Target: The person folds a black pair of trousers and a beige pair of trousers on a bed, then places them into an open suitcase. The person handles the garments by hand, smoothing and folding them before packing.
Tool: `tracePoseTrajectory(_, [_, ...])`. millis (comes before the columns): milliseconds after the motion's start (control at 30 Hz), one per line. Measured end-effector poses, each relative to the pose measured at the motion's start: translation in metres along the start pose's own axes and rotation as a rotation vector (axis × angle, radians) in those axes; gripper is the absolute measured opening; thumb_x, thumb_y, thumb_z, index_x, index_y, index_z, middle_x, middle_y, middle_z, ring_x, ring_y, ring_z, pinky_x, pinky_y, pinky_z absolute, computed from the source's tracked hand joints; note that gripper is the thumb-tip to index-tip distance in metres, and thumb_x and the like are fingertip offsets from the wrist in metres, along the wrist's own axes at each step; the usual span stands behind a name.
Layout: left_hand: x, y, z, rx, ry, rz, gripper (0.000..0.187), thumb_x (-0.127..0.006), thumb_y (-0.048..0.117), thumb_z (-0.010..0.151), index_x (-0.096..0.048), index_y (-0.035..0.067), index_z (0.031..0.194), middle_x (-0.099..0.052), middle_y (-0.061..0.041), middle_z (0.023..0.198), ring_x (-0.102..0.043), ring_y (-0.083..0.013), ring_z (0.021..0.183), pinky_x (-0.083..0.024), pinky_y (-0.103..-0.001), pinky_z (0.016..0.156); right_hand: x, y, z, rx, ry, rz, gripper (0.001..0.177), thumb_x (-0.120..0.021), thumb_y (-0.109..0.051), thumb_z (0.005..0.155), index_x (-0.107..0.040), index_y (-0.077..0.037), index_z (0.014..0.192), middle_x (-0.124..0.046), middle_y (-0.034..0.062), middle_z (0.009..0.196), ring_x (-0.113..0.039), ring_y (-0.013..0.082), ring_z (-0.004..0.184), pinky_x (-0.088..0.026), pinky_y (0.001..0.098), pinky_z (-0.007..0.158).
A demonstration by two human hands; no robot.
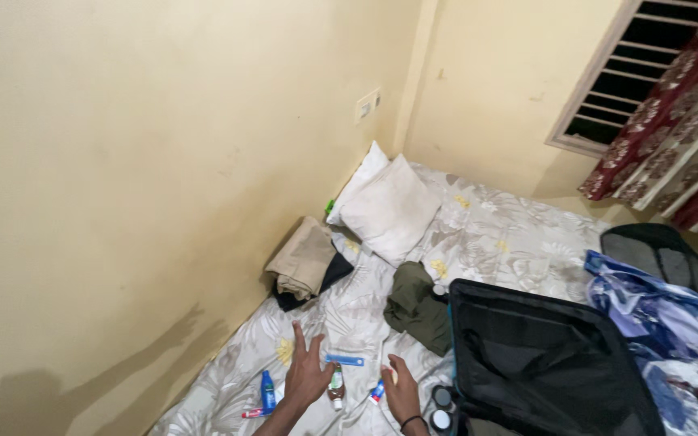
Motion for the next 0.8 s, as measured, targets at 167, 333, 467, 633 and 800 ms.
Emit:
tracePoseTrajectory(167, [0.007, -0.036, 0.022, 0.016, -0.090, 0.024, 0.066, -0.078, 0.033, 0.081, -0.051, 0.017, 0.139, 0.012, -0.030, 0.166, -0.057, -0.0472, 0.126, -0.054, -0.047, 0.098, -0.035, 0.008, 0.013, -0.150, 0.011, 0.076, 0.048, -0.062, -0.037, 0.094, -0.059, -0.010, 0.133, -0.077, 0.0157, 0.114, -0.075, 0.0267, 0.111, -0.056, 0.0375, 0.095])
tracePoseTrajectory(333, [0.015, -0.082, 0.071, 0.027, -0.173, 0.069, 0.072, -0.077, 0.030, 0.082, -0.045, 0.016, 0.145, 0.006, -0.031, 0.166, -0.058, -0.0459, 0.126, -0.053, -0.046, 0.101, -0.083, -0.008, 0.037, -0.251, -0.032, 0.024, 0.054, -0.067, -0.038, 0.094, -0.054, -0.014, 0.140, -0.073, 0.0169, 0.126, -0.067, 0.0261, 0.125, -0.048, 0.0372, 0.104])
tracePoseTrajectory(467, [0.019, -0.117, 0.108, 0.000, -0.156, 0.043, 0.077, -0.077, 0.031, 0.082, -0.040, 0.015, 0.148, -0.011, -0.026, 0.166, -0.045, -0.0405, 0.139, -0.046, -0.044, 0.110, -0.128, -0.039, 0.053, -0.181, 0.022, 0.133, 0.056, -0.070, -0.035, 0.090, -0.055, -0.013, 0.140, -0.070, 0.0186, 0.130, -0.068, 0.0295, 0.125, -0.053, 0.0383, 0.101])
tracePoseTrajectory(633, [0.017, -0.147, 0.144, -0.016, -0.176, 0.030, 0.086, -0.074, 0.034, 0.084, -0.029, 0.010, 0.154, -0.029, -0.021, 0.162, -0.033, -0.0351, 0.150, -0.034, -0.042, 0.119, -0.170, -0.050, 0.074, -0.354, -0.021, 0.251, 0.063, -0.070, -0.033, 0.085, -0.050, -0.016, 0.142, -0.061, 0.0153, 0.139, -0.064, 0.0283, 0.129, -0.065, 0.0500, 0.080])
tracePoseTrajectory(800, [0.014, -0.172, 0.182, 0.026, -0.231, 0.029, 0.086, -0.072, 0.035, 0.086, -0.027, 0.010, 0.156, -0.033, -0.021, 0.161, -0.033, -0.0345, 0.150, -0.033, -0.041, 0.120, -0.181, -0.056, 0.105, -0.174, 0.032, 0.073, 0.061, -0.072, -0.036, 0.088, -0.053, -0.011, 0.140, -0.067, 0.0211, 0.134, -0.063, 0.0328, 0.129, -0.050, 0.0411, 0.104])
Point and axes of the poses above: each hand's wrist, its own z-axis towards the middle knuckle, its own x-axis out of the back of the hand, y = z × x, the point moved 7 cm from there along z, towards the middle knuckle
